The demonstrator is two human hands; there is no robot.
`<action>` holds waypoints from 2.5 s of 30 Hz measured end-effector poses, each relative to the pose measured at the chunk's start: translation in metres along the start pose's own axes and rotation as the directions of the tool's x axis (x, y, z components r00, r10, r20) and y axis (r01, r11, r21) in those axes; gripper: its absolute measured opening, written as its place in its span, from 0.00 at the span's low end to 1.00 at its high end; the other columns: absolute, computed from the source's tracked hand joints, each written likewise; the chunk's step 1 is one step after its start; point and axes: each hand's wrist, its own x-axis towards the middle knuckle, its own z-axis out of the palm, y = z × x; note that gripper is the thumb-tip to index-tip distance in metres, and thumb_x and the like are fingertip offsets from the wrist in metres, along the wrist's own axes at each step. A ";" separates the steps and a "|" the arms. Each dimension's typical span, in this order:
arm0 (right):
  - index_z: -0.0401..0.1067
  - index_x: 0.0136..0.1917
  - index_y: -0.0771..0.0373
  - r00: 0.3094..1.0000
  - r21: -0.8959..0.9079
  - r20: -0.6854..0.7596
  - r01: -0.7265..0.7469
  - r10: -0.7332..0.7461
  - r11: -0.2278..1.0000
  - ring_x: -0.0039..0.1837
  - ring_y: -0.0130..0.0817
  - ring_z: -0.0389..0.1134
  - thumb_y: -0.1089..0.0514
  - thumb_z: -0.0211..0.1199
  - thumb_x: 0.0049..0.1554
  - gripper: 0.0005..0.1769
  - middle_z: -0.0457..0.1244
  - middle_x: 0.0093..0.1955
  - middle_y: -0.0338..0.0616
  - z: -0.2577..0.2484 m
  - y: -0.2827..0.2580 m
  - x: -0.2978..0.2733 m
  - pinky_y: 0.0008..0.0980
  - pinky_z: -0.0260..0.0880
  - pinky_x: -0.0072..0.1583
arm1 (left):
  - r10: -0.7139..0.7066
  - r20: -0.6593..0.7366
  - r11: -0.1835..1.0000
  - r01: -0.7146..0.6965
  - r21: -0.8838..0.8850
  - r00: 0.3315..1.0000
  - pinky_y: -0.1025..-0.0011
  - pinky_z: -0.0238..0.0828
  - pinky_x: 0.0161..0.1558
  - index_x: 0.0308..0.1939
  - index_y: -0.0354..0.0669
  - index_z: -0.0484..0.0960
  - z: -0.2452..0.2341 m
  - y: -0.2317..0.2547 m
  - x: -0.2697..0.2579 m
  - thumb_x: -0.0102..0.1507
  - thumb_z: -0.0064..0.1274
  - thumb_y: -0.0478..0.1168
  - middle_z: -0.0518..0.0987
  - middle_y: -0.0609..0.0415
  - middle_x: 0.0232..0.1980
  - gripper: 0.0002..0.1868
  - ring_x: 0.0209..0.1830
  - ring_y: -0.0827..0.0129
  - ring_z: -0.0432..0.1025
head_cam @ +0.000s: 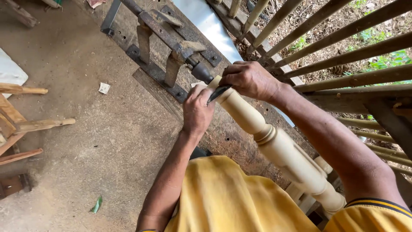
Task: The person smooths a rotating wooden spindle on a lathe using a red sanding block, then removes the spindle and places it on a wooden rack. They then mount a new spindle onto the lathe and continue sanding it with a white sanding sheet.
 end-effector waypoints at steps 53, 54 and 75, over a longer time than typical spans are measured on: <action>0.77 0.50 0.59 0.690 -0.222 -0.102 -0.718 0.717 0.660 0.29 0.33 0.63 0.63 0.54 0.65 0.10 0.68 0.35 0.44 0.051 -0.038 0.000 0.33 0.65 0.35 | 0.509 0.757 0.760 -0.627 -0.172 0.410 0.41 0.52 0.73 0.46 0.42 0.84 -0.039 -0.075 0.163 0.72 0.49 0.44 0.81 0.47 0.52 0.12 0.71 0.51 0.62; 0.77 0.51 0.60 0.641 -0.226 -0.011 -0.749 0.768 0.623 0.28 0.35 0.64 0.64 0.55 0.65 0.09 0.67 0.32 0.43 0.052 -0.043 0.012 0.37 0.68 0.37 | 0.565 0.610 0.793 -0.570 -0.215 0.556 0.42 0.53 0.73 0.50 0.39 0.84 -0.039 -0.087 0.169 0.70 0.53 0.45 0.82 0.45 0.54 0.14 0.70 0.50 0.64; 0.74 0.60 0.61 0.509 -0.267 0.048 -0.823 0.859 0.502 0.38 0.42 0.73 0.68 0.61 0.56 0.19 0.72 0.44 0.46 0.043 -0.070 0.049 0.41 0.75 0.38 | 0.549 0.435 0.832 -0.417 -0.366 0.713 0.46 0.56 0.74 0.57 0.38 0.82 -0.065 -0.113 0.131 0.68 0.57 0.44 0.83 0.45 0.56 0.17 0.65 0.55 0.71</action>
